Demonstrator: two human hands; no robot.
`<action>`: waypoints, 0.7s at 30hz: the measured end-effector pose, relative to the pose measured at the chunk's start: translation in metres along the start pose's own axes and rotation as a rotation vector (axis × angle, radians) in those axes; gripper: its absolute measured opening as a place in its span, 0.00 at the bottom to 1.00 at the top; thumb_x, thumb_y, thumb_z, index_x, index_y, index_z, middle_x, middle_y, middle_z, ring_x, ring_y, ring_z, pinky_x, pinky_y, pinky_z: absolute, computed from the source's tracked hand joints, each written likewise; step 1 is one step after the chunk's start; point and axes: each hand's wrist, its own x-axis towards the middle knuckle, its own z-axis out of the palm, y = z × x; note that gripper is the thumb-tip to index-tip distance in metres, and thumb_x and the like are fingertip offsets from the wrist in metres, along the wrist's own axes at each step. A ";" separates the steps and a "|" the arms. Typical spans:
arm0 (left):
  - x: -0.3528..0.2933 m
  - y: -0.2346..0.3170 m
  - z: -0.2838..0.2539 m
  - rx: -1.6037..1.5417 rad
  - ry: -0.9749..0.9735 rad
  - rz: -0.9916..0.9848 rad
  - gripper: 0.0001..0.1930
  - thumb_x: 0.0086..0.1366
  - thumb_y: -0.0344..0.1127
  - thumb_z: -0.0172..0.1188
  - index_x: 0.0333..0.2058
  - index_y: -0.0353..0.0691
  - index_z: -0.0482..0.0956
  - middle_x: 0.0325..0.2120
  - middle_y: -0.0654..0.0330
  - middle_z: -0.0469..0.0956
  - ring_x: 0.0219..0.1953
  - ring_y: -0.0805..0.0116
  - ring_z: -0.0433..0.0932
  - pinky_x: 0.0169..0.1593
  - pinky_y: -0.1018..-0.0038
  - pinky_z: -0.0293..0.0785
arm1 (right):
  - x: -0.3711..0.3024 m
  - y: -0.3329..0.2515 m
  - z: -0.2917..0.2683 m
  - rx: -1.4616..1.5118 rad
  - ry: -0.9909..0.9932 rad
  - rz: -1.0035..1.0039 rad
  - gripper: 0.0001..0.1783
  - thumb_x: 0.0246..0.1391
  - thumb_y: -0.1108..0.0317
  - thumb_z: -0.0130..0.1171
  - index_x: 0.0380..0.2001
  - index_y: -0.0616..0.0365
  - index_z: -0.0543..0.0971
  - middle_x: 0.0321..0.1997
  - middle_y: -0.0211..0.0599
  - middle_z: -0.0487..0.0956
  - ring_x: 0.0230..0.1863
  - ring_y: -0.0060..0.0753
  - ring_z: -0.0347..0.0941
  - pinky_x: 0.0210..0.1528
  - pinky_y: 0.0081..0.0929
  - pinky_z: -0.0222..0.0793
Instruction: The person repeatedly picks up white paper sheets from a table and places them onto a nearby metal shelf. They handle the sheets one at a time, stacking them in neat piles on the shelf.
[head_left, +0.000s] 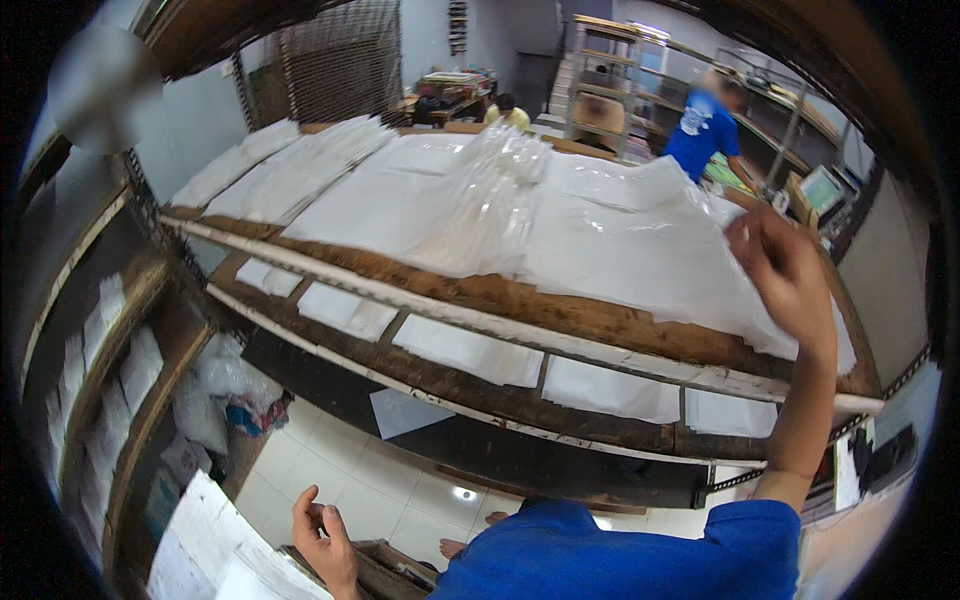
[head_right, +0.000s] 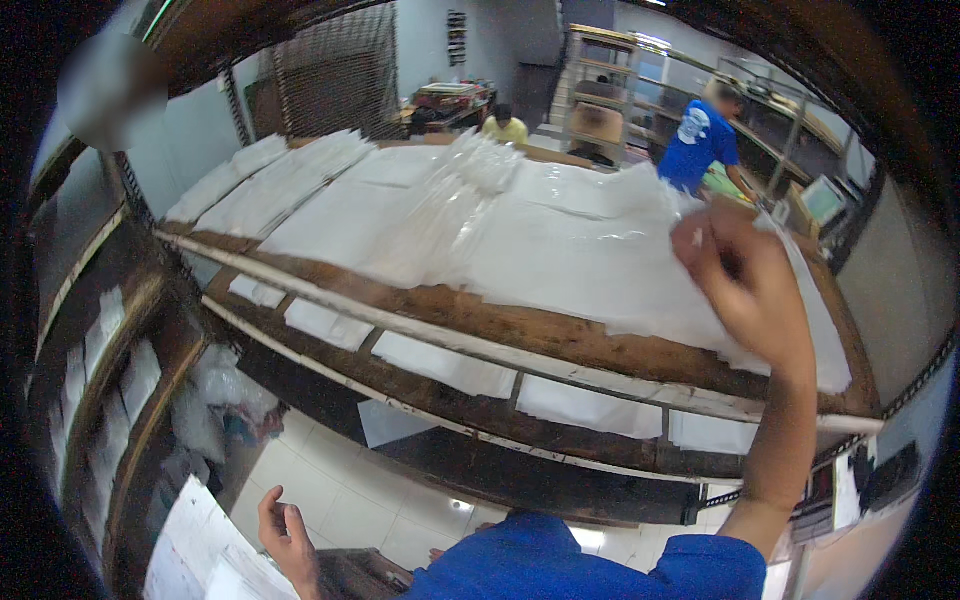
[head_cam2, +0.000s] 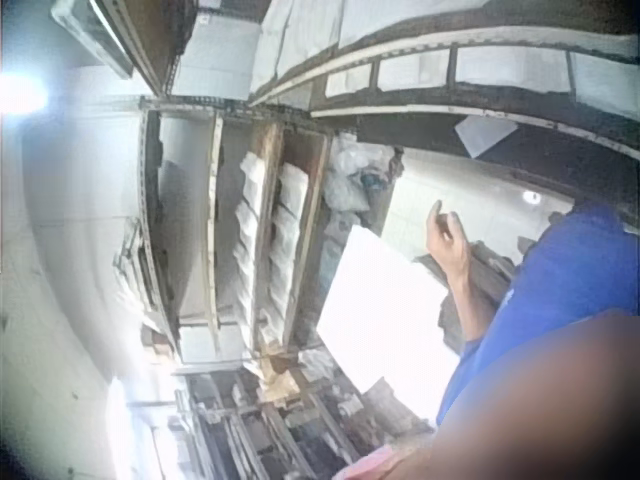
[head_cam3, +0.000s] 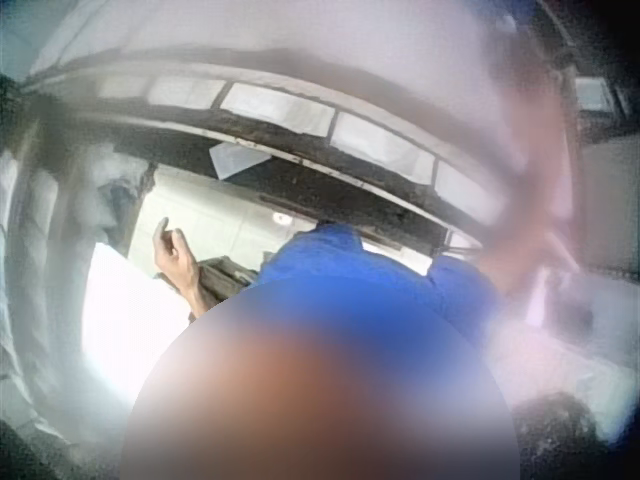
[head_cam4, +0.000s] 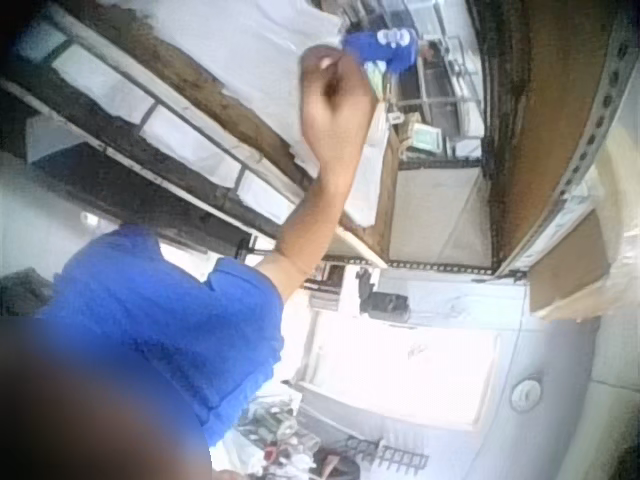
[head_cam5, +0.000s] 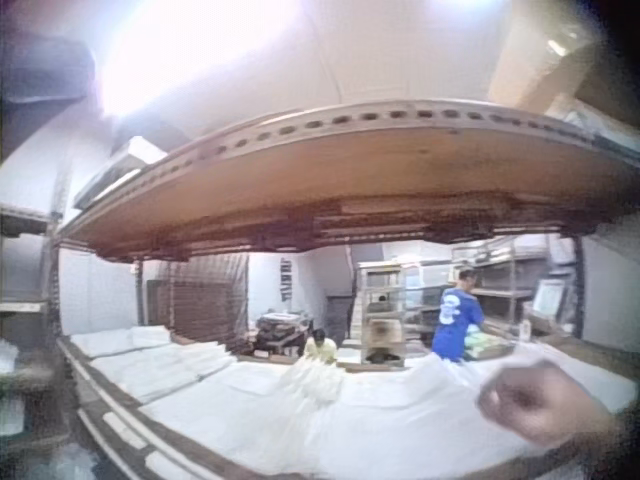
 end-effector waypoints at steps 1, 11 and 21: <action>-0.008 -0.007 -0.013 0.040 0.077 -0.014 0.15 0.60 0.28 0.53 0.45 0.30 0.74 0.20 0.62 0.69 0.23 0.76 0.64 0.28 0.78 0.60 | -0.007 -0.015 0.014 0.106 -0.102 0.038 0.11 0.52 0.65 0.55 0.32 0.63 0.77 0.24 0.35 0.76 0.25 0.24 0.67 0.30 0.27 0.65; -0.034 -0.018 -0.100 0.146 0.178 0.061 0.06 0.57 0.30 0.60 0.33 0.36 0.77 0.24 0.55 0.74 0.22 0.61 0.74 0.27 0.71 0.70 | -0.108 -0.104 0.289 0.981 -1.042 0.262 0.08 0.58 0.70 0.54 0.40 0.61 0.75 0.19 0.22 0.68 0.18 0.12 0.59 0.20 0.13 0.54; -0.139 -0.031 -0.193 0.532 0.664 -0.423 0.08 0.59 0.36 0.60 0.33 0.38 0.76 0.28 0.56 0.76 0.26 0.62 0.78 0.30 0.69 0.73 | -0.225 -0.220 0.466 0.956 -1.761 -0.025 0.09 0.61 0.65 0.54 0.39 0.58 0.75 0.20 0.22 0.68 0.18 0.13 0.60 0.20 0.13 0.55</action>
